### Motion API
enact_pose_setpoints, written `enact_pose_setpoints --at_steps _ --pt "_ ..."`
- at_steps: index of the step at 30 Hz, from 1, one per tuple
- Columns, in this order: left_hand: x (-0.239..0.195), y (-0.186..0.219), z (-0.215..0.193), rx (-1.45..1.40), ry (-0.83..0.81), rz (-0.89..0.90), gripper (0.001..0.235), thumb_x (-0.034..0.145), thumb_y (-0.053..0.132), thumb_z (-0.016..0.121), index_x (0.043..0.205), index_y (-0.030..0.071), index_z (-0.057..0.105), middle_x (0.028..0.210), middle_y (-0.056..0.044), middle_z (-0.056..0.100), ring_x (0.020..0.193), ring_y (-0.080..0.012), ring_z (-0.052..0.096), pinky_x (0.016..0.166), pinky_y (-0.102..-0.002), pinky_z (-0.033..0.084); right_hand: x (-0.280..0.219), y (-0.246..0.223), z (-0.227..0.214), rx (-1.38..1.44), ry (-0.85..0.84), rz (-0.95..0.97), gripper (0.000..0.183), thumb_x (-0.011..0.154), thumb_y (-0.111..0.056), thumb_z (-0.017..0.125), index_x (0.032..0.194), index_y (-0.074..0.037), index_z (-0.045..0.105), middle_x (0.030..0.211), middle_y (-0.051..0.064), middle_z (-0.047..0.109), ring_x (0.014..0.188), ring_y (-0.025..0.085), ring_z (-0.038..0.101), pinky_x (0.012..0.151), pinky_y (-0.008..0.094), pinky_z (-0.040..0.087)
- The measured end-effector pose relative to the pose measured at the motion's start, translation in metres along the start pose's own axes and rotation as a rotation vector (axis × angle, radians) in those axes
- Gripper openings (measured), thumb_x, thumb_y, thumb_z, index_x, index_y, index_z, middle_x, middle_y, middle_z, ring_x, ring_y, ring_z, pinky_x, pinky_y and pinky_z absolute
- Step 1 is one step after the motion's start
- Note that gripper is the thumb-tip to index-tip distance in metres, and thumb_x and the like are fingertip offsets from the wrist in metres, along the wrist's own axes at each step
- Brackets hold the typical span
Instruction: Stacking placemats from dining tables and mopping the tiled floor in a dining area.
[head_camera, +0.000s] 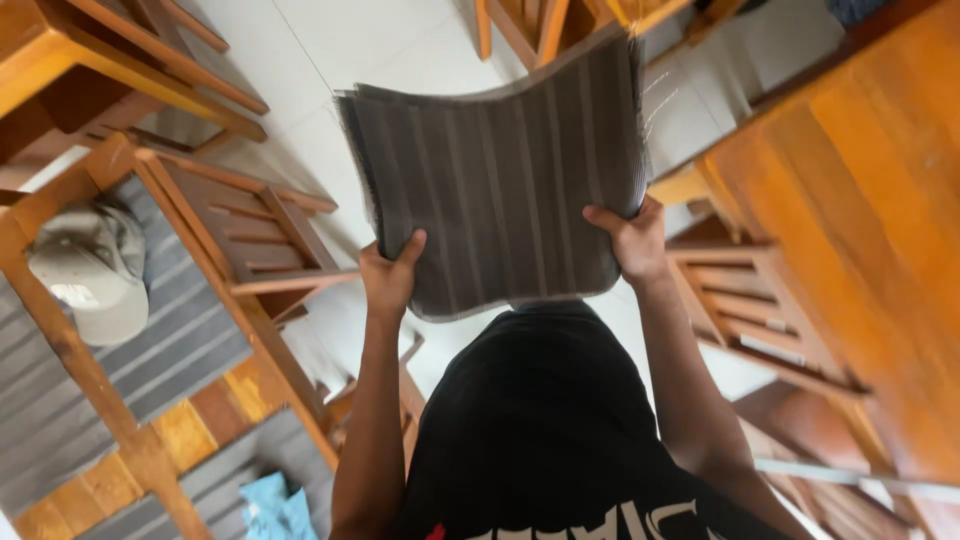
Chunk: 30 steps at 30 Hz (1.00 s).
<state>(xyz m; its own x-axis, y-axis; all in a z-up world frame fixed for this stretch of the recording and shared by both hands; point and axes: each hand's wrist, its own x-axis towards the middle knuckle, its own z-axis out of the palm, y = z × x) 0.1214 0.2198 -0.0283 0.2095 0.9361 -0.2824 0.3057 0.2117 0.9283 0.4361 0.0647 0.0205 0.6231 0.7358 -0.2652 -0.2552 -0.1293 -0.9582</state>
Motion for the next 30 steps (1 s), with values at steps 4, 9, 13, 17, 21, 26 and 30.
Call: enact_pose_setpoints --at_steps 4,9,13,17,21,26,30 --pt "0.063 0.059 0.012 -0.084 0.011 0.125 0.031 0.088 0.023 0.081 0.097 -0.006 0.076 0.086 -0.008 0.077 0.077 -0.012 0.069 0.071 -0.03 0.057 0.083 -0.009 0.032 -0.022 -0.058 -0.057 0.03 0.081 0.002 0.078 0.11 0.006 0.07 0.101 0.011 0.077 0.087 0.018 0.073 0.081 0.031 0.061" --pt "0.133 0.082 0.017 -0.039 0.091 0.214 0.035 0.088 0.025 0.082 0.102 -0.007 0.075 0.091 -0.01 0.078 0.08 -0.0138 0.071 0.074 -0.03 0.057 0.174 -0.033 0.075 0.0 -0.113 0.053 0.034 0.08 -0.002 0.079 0.111 0.007 0.069 0.101 0.013 0.076 0.087 0.02 0.072 0.08 0.034 0.06" --pt "0.197 0.097 0.002 -0.02 0.191 0.043 0.035 0.088 0.026 0.082 0.098 -0.007 0.076 0.086 -0.013 0.077 0.076 -0.0165 0.072 0.071 -0.031 0.057 0.245 -0.054 0.116 -0.083 -0.149 0.084 0.035 0.079 -0.003 0.079 0.112 0.006 0.069 0.102 0.013 0.076 0.088 0.019 0.073 0.08 0.034 0.061" --pt "0.263 0.107 -0.018 -0.04 0.232 0.03 0.035 0.088 0.025 0.082 0.097 -0.009 0.075 0.084 -0.015 0.076 0.074 -0.0182 0.07 0.07 -0.032 0.056 0.308 -0.061 0.155 -0.035 -0.172 0.055 0.034 0.08 -0.002 0.078 0.112 0.006 0.07 0.102 0.014 0.076 0.088 0.021 0.073 0.081 0.034 0.061" --pt "0.354 0.123 -0.038 -0.147 0.175 0.07 0.033 0.086 0.024 0.081 0.097 -0.007 0.076 0.087 -0.011 0.077 0.077 -0.013 0.07 0.069 -0.029 0.057 0.369 -0.078 0.21 -0.023 -0.166 -0.026 0.037 0.08 0.0 0.077 0.116 0.003 0.068 0.107 0.013 0.075 0.091 0.02 0.073 0.083 0.034 0.06" --pt "0.484 0.165 -0.06 -0.06 0.094 0.183 0.033 0.09 0.023 0.081 0.092 -0.009 0.075 0.08 -0.012 0.075 0.071 -0.0135 0.067 0.065 -0.029 0.054 0.445 -0.106 0.283 -0.005 -0.077 -0.043 0.035 0.079 0.002 0.075 0.113 0.005 0.069 0.106 0.016 0.076 0.088 0.023 0.075 0.08 0.036 0.064" --pt "0.559 0.191 -0.063 -0.021 0.013 0.151 0.033 0.089 0.024 0.08 0.085 -0.008 0.074 0.074 -0.011 0.074 0.065 -0.0129 0.067 0.061 -0.029 0.054 0.487 -0.109 0.313 0.051 0.002 -0.027 0.031 0.082 0.003 0.074 0.113 0.008 0.068 0.106 0.019 0.075 0.087 0.025 0.075 0.079 0.037 0.063"
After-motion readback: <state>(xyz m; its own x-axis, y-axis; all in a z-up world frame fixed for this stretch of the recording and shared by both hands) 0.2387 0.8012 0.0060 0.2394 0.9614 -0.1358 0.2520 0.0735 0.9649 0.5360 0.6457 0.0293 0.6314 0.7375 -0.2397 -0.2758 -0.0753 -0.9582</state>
